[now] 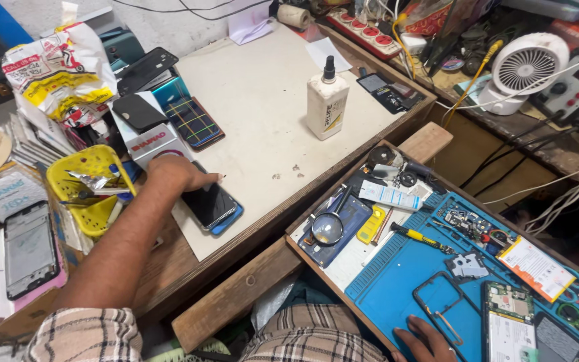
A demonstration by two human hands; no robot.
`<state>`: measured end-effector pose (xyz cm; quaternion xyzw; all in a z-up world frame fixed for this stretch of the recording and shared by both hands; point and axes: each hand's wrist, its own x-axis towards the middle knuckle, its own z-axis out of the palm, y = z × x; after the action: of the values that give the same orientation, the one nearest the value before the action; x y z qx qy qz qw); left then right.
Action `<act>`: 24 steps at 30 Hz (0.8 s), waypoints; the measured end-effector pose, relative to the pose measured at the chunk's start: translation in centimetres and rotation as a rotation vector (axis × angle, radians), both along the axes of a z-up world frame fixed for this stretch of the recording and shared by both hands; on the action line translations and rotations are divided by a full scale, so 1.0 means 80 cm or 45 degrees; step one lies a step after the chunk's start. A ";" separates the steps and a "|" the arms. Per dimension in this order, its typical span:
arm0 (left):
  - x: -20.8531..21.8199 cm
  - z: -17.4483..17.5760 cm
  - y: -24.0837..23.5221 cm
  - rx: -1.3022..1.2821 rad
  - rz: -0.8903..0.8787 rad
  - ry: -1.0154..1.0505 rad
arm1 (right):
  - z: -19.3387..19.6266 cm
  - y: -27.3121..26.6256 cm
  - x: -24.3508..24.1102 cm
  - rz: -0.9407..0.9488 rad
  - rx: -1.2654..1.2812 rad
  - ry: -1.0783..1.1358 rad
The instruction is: The person connects a white charging cable to a smartphone with a cracked screen and rubber bands, then disconnects it. They place the phone down and pick up a disassembled phone, removing a black adhesive strip from the back cover and setting it aside.
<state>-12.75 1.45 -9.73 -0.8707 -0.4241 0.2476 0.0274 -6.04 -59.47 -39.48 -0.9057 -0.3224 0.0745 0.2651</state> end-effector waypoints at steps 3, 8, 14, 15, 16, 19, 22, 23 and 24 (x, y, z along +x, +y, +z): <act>0.008 0.023 -0.018 0.085 -0.145 -0.054 | 0.002 0.001 0.001 -0.036 0.114 0.012; 0.115 0.039 -0.059 -0.108 -0.495 -0.826 | -0.003 -0.008 -0.001 -0.040 0.110 -0.030; 0.295 0.026 -0.106 -0.079 -0.732 -1.495 | 0.034 0.001 -0.002 0.109 0.279 -0.256; 0.315 0.025 -0.107 -0.114 -0.759 -1.519 | 0.050 0.006 -0.007 0.123 0.255 -0.281; 0.327 0.022 -0.104 -0.151 -0.786 -1.542 | 0.070 0.008 -0.008 0.194 0.235 -0.247; 0.335 0.016 -0.093 -0.129 -0.858 -1.601 | 0.128 0.025 -0.040 0.047 0.117 -0.132; 0.308 0.022 -0.077 -0.316 -0.795 -1.416 | 0.189 0.038 -0.056 -0.020 0.051 0.088; 0.290 0.027 -0.068 -0.241 -0.739 -1.277 | 0.205 0.042 -0.057 -0.014 0.057 0.096; 0.274 0.029 -0.066 -0.139 -0.749 -1.201 | 0.220 0.045 -0.059 -0.009 0.065 0.104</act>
<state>9.20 -3.81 -7.43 -0.9689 -0.1162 -0.1654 -0.1424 -10.78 -55.86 -21.92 -0.8960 -0.3098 0.1022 0.3012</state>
